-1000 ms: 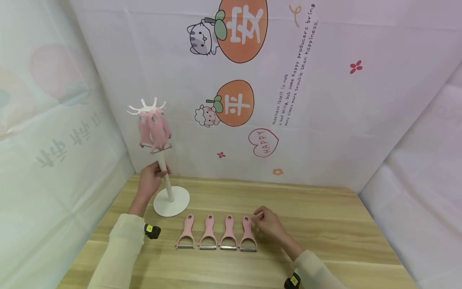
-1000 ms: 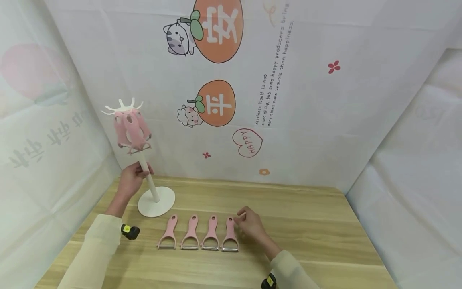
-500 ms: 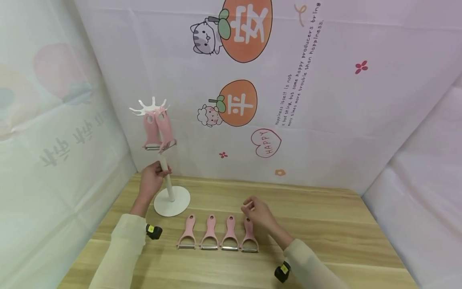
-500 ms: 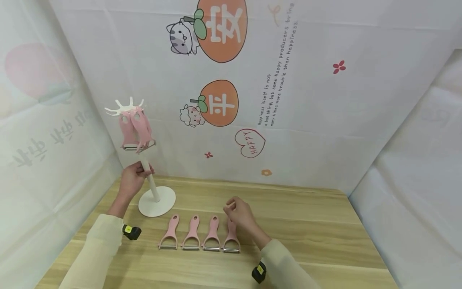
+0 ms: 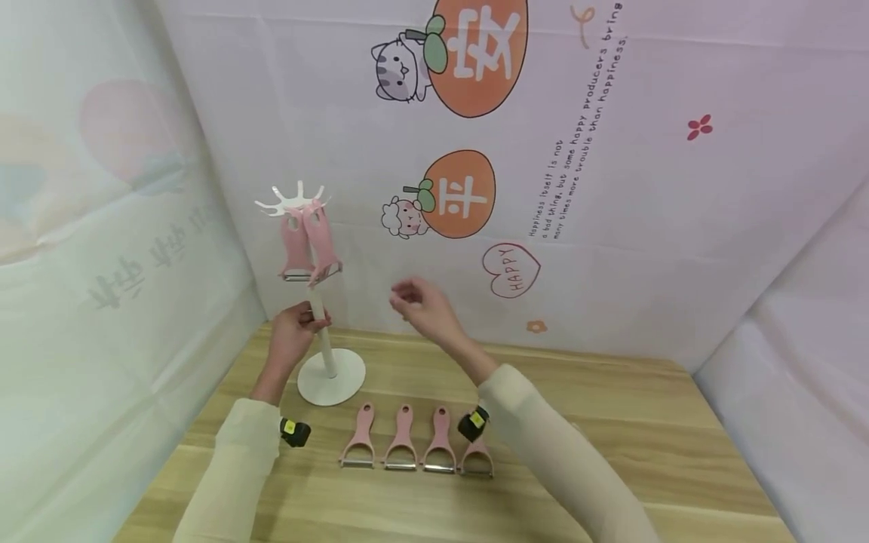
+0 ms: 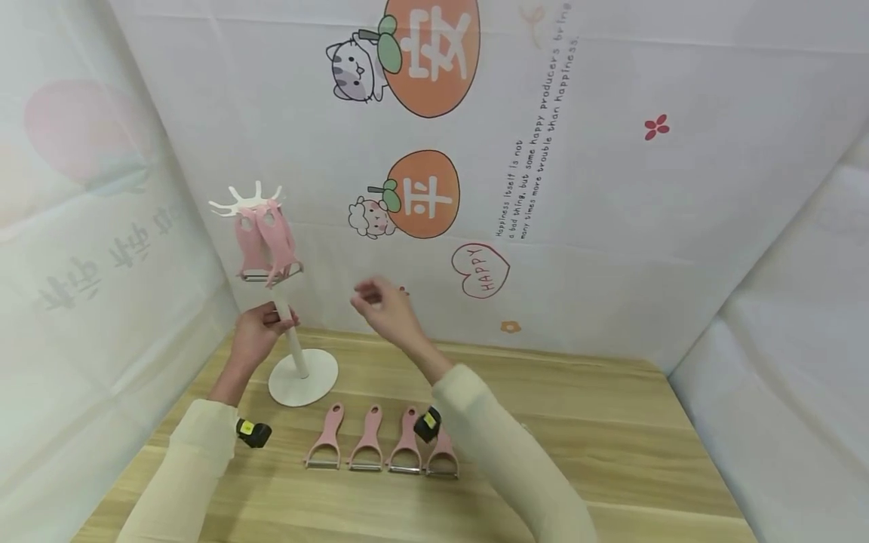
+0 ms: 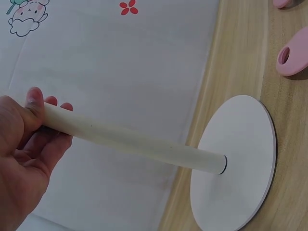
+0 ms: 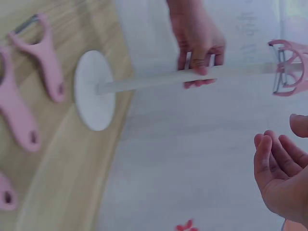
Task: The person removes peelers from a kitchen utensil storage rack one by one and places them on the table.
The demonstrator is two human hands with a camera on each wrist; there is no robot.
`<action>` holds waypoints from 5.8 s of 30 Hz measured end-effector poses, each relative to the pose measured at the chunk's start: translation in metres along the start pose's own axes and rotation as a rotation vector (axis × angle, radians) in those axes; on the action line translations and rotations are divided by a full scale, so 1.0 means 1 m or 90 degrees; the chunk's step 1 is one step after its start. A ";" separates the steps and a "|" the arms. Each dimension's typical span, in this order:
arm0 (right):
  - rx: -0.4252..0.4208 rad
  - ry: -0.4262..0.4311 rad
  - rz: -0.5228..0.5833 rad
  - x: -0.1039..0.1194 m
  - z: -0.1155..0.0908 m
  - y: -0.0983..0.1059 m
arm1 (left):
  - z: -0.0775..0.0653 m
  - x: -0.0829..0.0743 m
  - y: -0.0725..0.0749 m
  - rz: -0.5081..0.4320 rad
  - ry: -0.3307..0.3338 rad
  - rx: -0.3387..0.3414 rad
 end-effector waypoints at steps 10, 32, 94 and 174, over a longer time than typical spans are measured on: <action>0.003 0.107 0.018 0.050 0.070 -0.007 | 0.000 -0.001 0.001 -0.013 0.023 0.015; 0.091 0.095 0.085 0.079 0.104 -0.026 | -0.001 -0.001 0.005 0.034 -0.010 0.038; -0.099 -0.017 0.141 0.030 0.000 0.038 | -0.003 -0.005 0.004 0.034 0.025 0.064; -0.072 -0.338 0.150 -0.126 -0.217 0.073 | 0.001 -0.003 0.002 0.038 0.021 0.050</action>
Point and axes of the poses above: each hand's wrist, its own z-axis towards the middle knuckle, its own y-axis out of the back of the hand, x = y × z, the point moved 2 cm from there along z, towards the middle knuckle, and after that the axes turned 9 degrees about y, right-handed, at the moved point
